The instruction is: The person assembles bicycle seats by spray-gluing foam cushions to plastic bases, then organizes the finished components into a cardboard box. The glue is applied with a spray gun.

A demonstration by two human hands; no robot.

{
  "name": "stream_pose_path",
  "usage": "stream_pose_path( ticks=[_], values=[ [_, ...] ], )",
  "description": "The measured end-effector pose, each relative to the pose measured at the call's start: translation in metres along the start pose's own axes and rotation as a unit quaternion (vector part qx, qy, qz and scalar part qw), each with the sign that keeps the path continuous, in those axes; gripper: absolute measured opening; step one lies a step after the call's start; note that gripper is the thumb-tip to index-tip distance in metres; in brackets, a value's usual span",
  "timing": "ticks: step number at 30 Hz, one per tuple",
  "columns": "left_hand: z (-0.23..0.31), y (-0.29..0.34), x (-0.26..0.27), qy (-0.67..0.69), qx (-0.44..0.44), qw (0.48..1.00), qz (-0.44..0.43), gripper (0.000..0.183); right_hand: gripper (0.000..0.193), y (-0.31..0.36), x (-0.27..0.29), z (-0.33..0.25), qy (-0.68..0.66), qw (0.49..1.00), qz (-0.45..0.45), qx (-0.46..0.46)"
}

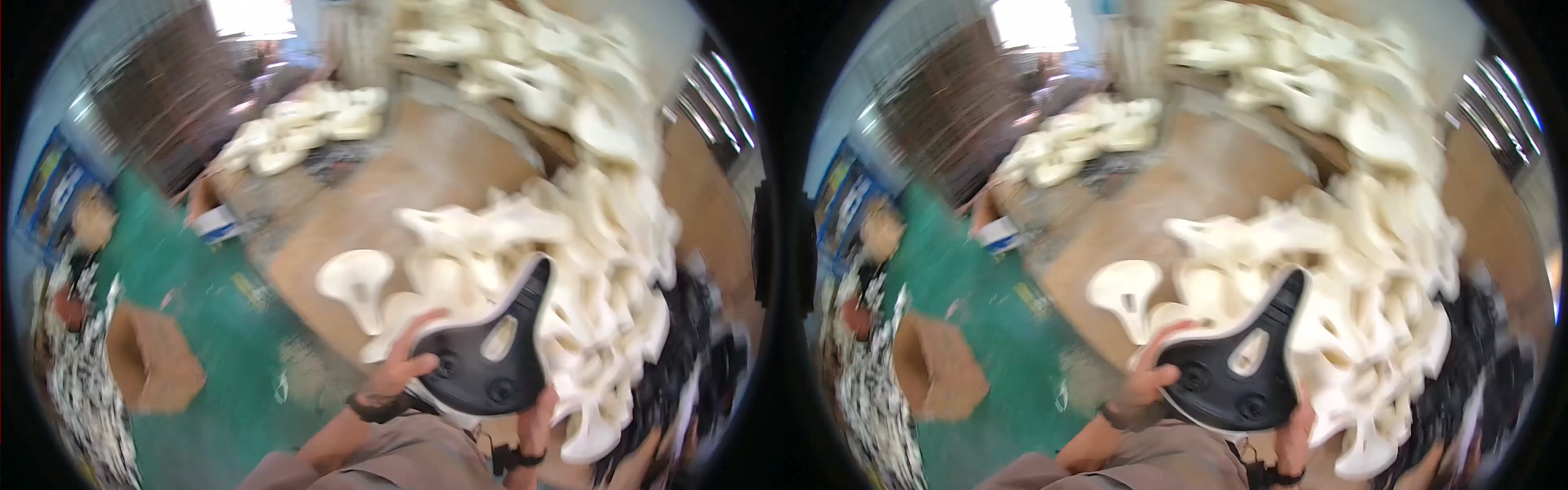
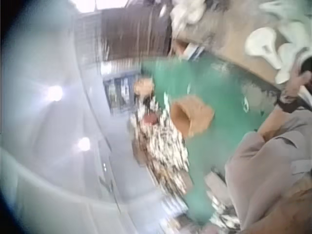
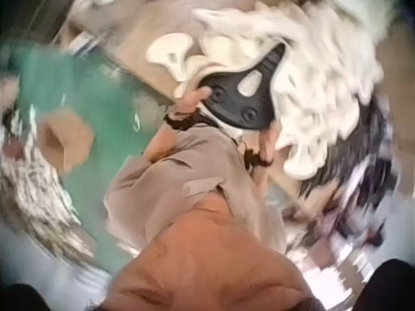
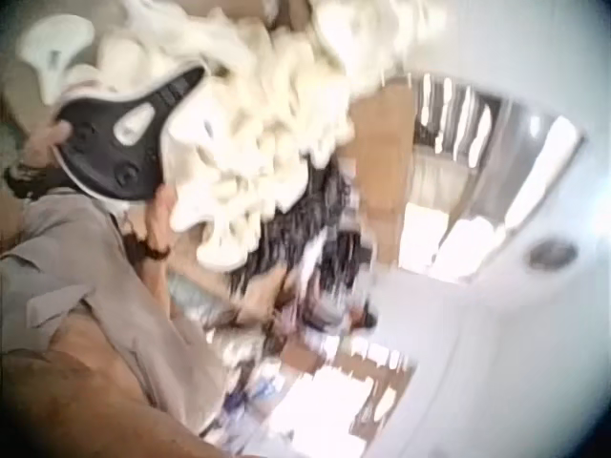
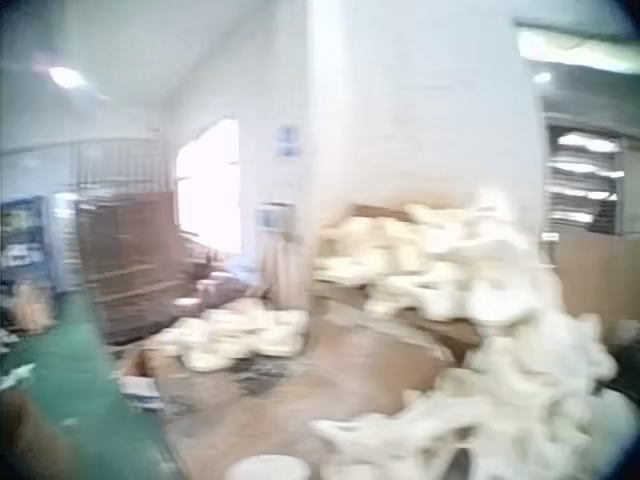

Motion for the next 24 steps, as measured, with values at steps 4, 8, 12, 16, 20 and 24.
stream_pose_path(
  ticks=[4,8,12,16,20,24],
  values=[
    [-0.021,-0.026,-0.011,-0.056,-0.011,0.998,-0.006,0.094,0.072,0.018,-0.002,-0.027,0.05,0.996,0.029,0.064],
    [-0.044,-0.038,-0.013,-0.07,0.057,0.995,-0.033,0.086,0.074,0.037,0.011,-0.029,0.054,0.996,0.064,0.032],
    [-0.062,-0.046,-0.007,-0.085,0.116,0.989,-0.045,0.078,0.075,0.05,0.011,-0.037,0.083,0.995,0.019,0.054],
    [-0.075,-0.055,-0.008,-0.194,0.097,0.972,-0.095,0.065,0.067,0.061,0.018,-0.028,0.101,0.991,0.072,0.053],
    [-0.093,-0.047,-0.027,-0.339,0.097,0.925,-0.138,0.064,0.065,0.066,0.018,-0.028,0.055,0.986,0.15,0.056],
    [-0.101,-0.041,-0.037,-0.033,0.164,0.978,-0.123,0.075,0.064,0.069,0.021,-0.022,0.03,0.983,0.174,0.047]
  ],
)
Point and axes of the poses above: each hand's wrist, its own y-axis away from the middle knuckle, its own x-axis out of the back of the hand, z = x × y, the point moved 8 cm from there along -y, towards the middle knuckle, and after that the axes turned 15 degrees about y, right-handed, at the moved point
